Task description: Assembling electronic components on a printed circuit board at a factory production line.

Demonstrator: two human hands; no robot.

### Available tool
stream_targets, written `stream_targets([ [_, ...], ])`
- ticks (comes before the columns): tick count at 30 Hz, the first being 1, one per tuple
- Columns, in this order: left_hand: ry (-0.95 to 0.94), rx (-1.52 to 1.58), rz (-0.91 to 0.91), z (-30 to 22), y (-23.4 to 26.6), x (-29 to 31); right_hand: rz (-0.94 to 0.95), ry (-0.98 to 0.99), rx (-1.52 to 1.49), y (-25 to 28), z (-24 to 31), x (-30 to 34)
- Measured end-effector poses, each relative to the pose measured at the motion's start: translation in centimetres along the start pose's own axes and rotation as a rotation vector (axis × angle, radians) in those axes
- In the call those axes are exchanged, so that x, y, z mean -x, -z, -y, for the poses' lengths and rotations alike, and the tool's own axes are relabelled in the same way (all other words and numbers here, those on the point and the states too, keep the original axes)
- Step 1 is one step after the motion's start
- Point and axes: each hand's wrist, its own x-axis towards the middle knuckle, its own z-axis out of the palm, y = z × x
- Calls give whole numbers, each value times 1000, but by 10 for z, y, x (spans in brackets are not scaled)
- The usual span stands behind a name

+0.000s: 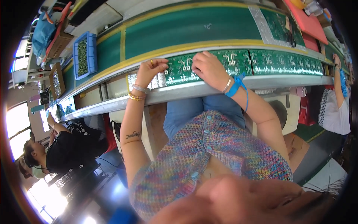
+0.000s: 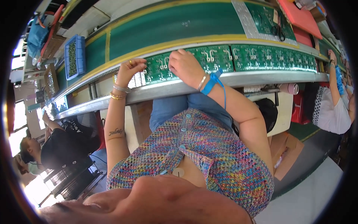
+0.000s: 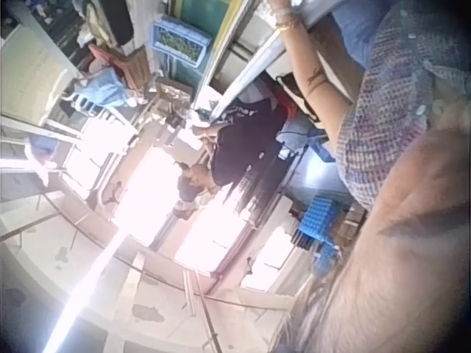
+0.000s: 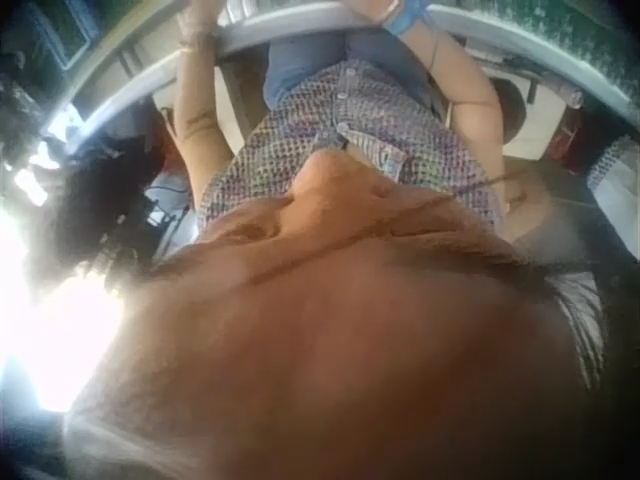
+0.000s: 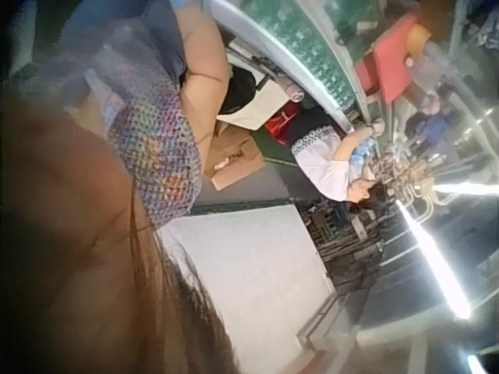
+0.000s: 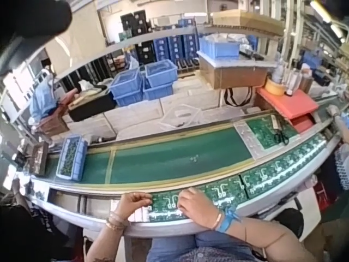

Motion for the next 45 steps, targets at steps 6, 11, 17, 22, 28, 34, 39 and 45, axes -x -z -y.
stream_targets([
  [6,25,23,48,6,-5,-3,18,-5,-76,17,-8,1],
  [11,0,-18,76,1,-13,-12,-107,-192,121,50,-44,-18],
  [17,-36,-1,115,-5,-30,-21,-145,-338,190,48,-83,-39],
  [22,-81,-202,32,-17,-45,-19,-226,-386,327,31,-84,-54],
  [28,-446,-622,-86,-30,-74,-21,-260,-217,401,21,-89,-57],
  [34,-491,-786,-60,-29,-79,-23,-282,-225,267,23,-89,-56],
  [39,-504,-829,-73,-30,-82,-22,-302,-272,132,29,-84,-54],
  [45,-543,-850,-44,-31,-80,-22,-323,-126,100,41,-65,-41],
])
